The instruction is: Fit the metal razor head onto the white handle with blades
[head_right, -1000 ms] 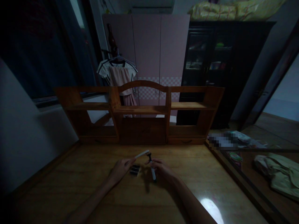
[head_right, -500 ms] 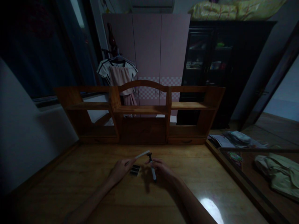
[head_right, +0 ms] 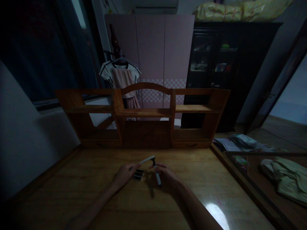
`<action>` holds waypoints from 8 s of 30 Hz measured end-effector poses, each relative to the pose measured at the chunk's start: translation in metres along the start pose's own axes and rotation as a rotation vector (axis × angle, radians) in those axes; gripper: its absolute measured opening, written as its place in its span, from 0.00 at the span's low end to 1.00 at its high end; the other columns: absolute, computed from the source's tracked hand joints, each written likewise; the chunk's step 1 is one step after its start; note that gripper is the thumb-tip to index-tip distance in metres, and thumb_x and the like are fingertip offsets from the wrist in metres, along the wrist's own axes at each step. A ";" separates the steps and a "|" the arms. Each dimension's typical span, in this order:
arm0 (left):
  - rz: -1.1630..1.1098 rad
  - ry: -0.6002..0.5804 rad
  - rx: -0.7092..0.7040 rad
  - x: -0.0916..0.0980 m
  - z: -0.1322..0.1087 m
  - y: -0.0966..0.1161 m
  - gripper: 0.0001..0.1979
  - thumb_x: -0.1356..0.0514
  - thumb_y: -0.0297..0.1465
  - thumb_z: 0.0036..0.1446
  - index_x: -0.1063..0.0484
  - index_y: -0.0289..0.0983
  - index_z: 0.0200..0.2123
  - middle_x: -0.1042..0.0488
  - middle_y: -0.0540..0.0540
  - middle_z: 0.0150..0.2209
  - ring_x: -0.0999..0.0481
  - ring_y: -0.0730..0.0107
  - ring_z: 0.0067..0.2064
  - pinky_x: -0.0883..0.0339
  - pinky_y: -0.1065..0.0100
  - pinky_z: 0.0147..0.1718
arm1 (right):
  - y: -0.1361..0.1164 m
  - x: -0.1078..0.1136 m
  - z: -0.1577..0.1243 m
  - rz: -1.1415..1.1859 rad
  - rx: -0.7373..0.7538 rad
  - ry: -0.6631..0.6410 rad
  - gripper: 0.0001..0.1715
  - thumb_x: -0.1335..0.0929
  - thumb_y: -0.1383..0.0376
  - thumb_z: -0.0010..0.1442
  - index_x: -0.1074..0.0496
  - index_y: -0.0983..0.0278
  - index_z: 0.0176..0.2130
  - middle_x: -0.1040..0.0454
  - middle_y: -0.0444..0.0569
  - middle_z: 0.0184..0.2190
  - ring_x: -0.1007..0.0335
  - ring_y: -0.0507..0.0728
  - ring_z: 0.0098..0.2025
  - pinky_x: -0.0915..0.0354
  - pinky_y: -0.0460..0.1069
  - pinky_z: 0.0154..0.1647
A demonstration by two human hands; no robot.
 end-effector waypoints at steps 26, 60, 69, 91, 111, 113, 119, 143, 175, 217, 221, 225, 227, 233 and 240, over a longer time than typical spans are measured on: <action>-0.013 -0.035 0.055 0.005 -0.003 0.012 0.31 0.54 0.51 0.56 0.26 0.33 0.22 0.31 0.48 0.19 0.33 0.69 0.26 0.45 0.73 0.25 | -0.002 -0.004 -0.004 0.012 -0.026 -0.004 0.17 0.33 0.66 0.53 0.29 0.68 0.44 0.26 0.52 0.33 0.29 0.56 0.31 0.37 0.49 0.34; 0.230 0.001 0.005 -0.001 0.001 -0.001 0.25 0.51 0.48 0.59 0.22 0.37 0.30 0.22 0.42 0.30 0.26 0.66 0.32 0.46 0.72 0.30 | 0.004 0.013 0.007 -0.047 0.010 0.037 0.16 0.34 0.62 0.55 0.27 0.68 0.43 0.26 0.49 0.25 0.34 0.53 0.25 0.41 0.47 0.27; 0.169 0.026 0.036 0.004 -0.001 0.000 0.25 0.51 0.48 0.59 0.22 0.37 0.31 0.22 0.42 0.30 0.26 0.65 0.32 0.45 0.71 0.30 | 0.006 0.017 0.005 -0.094 -0.047 0.048 0.20 0.34 0.59 0.57 0.28 0.69 0.45 0.32 0.44 0.16 0.43 0.48 0.15 0.49 0.43 0.16; 0.243 0.027 -0.022 -0.002 0.002 -0.010 0.26 0.53 0.48 0.60 0.23 0.37 0.31 0.22 0.44 0.31 0.27 0.67 0.31 0.46 0.71 0.30 | 0.007 0.023 0.010 -0.107 -0.054 0.052 0.22 0.37 0.59 0.59 0.29 0.73 0.46 0.35 0.42 0.12 0.41 0.49 0.13 0.50 0.43 0.14; 0.308 0.019 -0.096 -0.005 0.000 -0.007 0.26 0.52 0.48 0.60 0.25 0.37 0.26 0.23 0.45 0.28 0.27 0.68 0.30 0.46 0.71 0.29 | 0.008 0.023 0.009 -0.052 -0.061 0.058 0.20 0.36 0.58 0.59 0.30 0.68 0.46 0.31 0.43 0.17 0.38 0.50 0.16 0.48 0.43 0.16; 0.316 0.042 -0.093 -0.005 0.000 -0.008 0.26 0.53 0.48 0.60 0.25 0.37 0.26 0.23 0.44 0.28 0.27 0.68 0.30 0.47 0.71 0.29 | 0.007 0.021 0.008 -0.033 -0.051 0.059 0.20 0.35 0.59 0.58 0.30 0.68 0.47 0.30 0.44 0.19 0.38 0.49 0.17 0.47 0.43 0.17; 0.220 -0.035 -0.146 -0.006 -0.002 -0.004 0.25 0.52 0.47 0.61 0.23 0.38 0.28 0.22 0.45 0.29 0.26 0.69 0.30 0.46 0.72 0.28 | 0.005 0.015 0.007 -0.014 -0.013 0.035 0.18 0.34 0.61 0.57 0.30 0.67 0.46 0.34 0.42 0.17 0.40 0.50 0.18 0.46 0.44 0.19; 0.309 0.027 -0.076 -0.001 -0.002 -0.002 0.24 0.51 0.47 0.60 0.23 0.37 0.31 0.22 0.43 0.31 0.26 0.65 0.33 0.45 0.70 0.31 | 0.011 0.024 0.013 -0.037 -0.006 0.033 0.21 0.34 0.60 0.57 0.32 0.68 0.48 0.34 0.42 0.16 0.39 0.50 0.16 0.48 0.43 0.16; 0.286 0.074 -0.118 -0.003 0.000 -0.006 0.26 0.52 0.48 0.60 0.26 0.36 0.24 0.24 0.44 0.26 0.29 0.69 0.27 0.46 0.71 0.29 | 0.013 0.025 0.012 -0.119 -0.032 -0.014 0.24 0.39 0.56 0.61 0.34 0.69 0.51 0.31 0.44 0.15 0.42 0.50 0.14 0.50 0.44 0.17; 0.209 -0.027 -0.072 -0.001 0.000 -0.003 0.26 0.52 0.48 0.60 0.25 0.35 0.25 0.25 0.46 0.25 0.30 0.71 0.27 0.47 0.73 0.27 | 0.011 0.023 0.010 -0.101 -0.020 -0.025 0.24 0.38 0.55 0.61 0.35 0.66 0.52 0.31 0.43 0.15 0.41 0.50 0.15 0.49 0.43 0.17; 0.200 -0.030 -0.070 0.000 0.001 -0.003 0.27 0.53 0.48 0.60 0.24 0.36 0.27 0.24 0.46 0.27 0.29 0.70 0.29 0.47 0.73 0.28 | 0.010 0.022 0.010 -0.084 -0.020 -0.017 0.24 0.37 0.56 0.61 0.35 0.66 0.52 0.32 0.42 0.15 0.40 0.50 0.16 0.49 0.43 0.17; 0.217 -0.045 -0.062 -0.002 0.002 -0.006 0.29 0.54 0.49 0.60 0.24 0.35 0.26 0.25 0.47 0.24 0.30 0.71 0.26 0.49 0.73 0.25 | 0.009 0.021 0.010 -0.095 -0.004 -0.017 0.25 0.37 0.55 0.61 0.35 0.67 0.52 0.32 0.42 0.15 0.40 0.50 0.15 0.50 0.43 0.17; 0.216 -0.037 -0.058 -0.003 0.002 -0.007 0.30 0.54 0.50 0.59 0.24 0.34 0.25 0.26 0.47 0.23 0.31 0.71 0.26 0.49 0.73 0.25 | 0.009 0.022 0.011 -0.090 -0.006 -0.016 0.24 0.37 0.56 0.61 0.35 0.67 0.52 0.32 0.42 0.15 0.41 0.50 0.15 0.50 0.43 0.17; 0.208 -0.042 -0.038 -0.001 0.001 -0.005 0.29 0.53 0.50 0.59 0.23 0.35 0.25 0.24 0.46 0.24 0.30 0.71 0.26 0.48 0.73 0.26 | 0.010 0.024 0.011 -0.086 -0.020 -0.005 0.24 0.38 0.56 0.61 0.35 0.67 0.52 0.32 0.42 0.14 0.41 0.50 0.15 0.50 0.43 0.16; 0.221 -0.029 -0.035 0.003 -0.001 0.005 0.24 0.51 0.46 0.60 0.22 0.36 0.29 0.22 0.43 0.29 0.27 0.67 0.30 0.44 0.73 0.29 | 0.008 0.020 0.010 -0.069 -0.009 -0.001 0.23 0.37 0.57 0.60 0.33 0.67 0.50 0.32 0.42 0.15 0.39 0.50 0.16 0.48 0.43 0.16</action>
Point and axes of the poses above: each hand's wrist, its own z-axis towards the middle knuckle, its own x-axis out of the back of the hand, y = z × x, the point moved 2 cm from there along z, towards the middle knuckle
